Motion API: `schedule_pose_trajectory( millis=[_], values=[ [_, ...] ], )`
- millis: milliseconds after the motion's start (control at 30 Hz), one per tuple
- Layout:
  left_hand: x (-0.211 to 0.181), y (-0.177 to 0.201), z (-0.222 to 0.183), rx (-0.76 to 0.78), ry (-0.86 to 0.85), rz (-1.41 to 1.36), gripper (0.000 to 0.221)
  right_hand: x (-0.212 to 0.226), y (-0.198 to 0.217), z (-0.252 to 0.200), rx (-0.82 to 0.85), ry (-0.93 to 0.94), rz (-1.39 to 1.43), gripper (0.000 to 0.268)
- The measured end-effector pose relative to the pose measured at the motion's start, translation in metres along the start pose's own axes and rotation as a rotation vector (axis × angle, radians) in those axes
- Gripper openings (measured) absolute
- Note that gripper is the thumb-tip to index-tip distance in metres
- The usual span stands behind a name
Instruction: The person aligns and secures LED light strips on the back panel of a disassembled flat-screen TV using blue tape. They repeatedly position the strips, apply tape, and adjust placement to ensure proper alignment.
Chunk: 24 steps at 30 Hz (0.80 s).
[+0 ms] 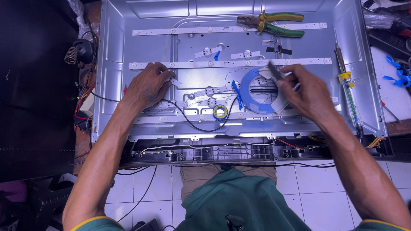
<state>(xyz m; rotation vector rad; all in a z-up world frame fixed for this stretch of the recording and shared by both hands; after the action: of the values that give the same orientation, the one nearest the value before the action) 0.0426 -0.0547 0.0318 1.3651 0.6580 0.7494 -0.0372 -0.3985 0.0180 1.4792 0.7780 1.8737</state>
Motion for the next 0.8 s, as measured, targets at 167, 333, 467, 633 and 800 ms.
schedule_pose_trajectory(
  millis=[167,333,467,633,800],
  values=[
    [0.005,-0.014,-0.003,-0.064,-0.144,-0.064,0.021,-0.007,0.016,-0.008,0.003,0.04,-0.082,0.025],
    [-0.01,-0.016,-0.001,-0.111,-0.228,-0.014,0.022,0.008,-0.004,-0.025,-0.022,0.446,-0.12,0.04],
    [-0.038,-0.009,0.008,-0.16,-0.2,-0.088,0.022,0.031,-0.02,-0.025,0.169,0.261,-0.459,0.032],
    [-0.089,0.004,0.017,-0.178,-0.317,-0.243,0.023,0.025,-0.035,-0.02,0.206,0.326,-0.507,0.04],
    [-0.123,0.007,0.019,-0.15,-0.39,-0.539,0.034,0.027,-0.016,-0.013,0.207,0.249,-0.192,0.034]
  ],
)
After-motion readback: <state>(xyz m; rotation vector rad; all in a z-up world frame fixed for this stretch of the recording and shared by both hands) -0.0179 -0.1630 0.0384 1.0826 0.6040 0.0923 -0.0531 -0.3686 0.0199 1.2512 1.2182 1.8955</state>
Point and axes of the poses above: each hand's wrist, its own z-axis towards the middle knuckle, its own y-axis out of the back of the hand, x = y × z, the point moved 4 cm from there along z, towards the middle knuckle, and after that the axes turned 1 degree about x, right-handed, at the moved point
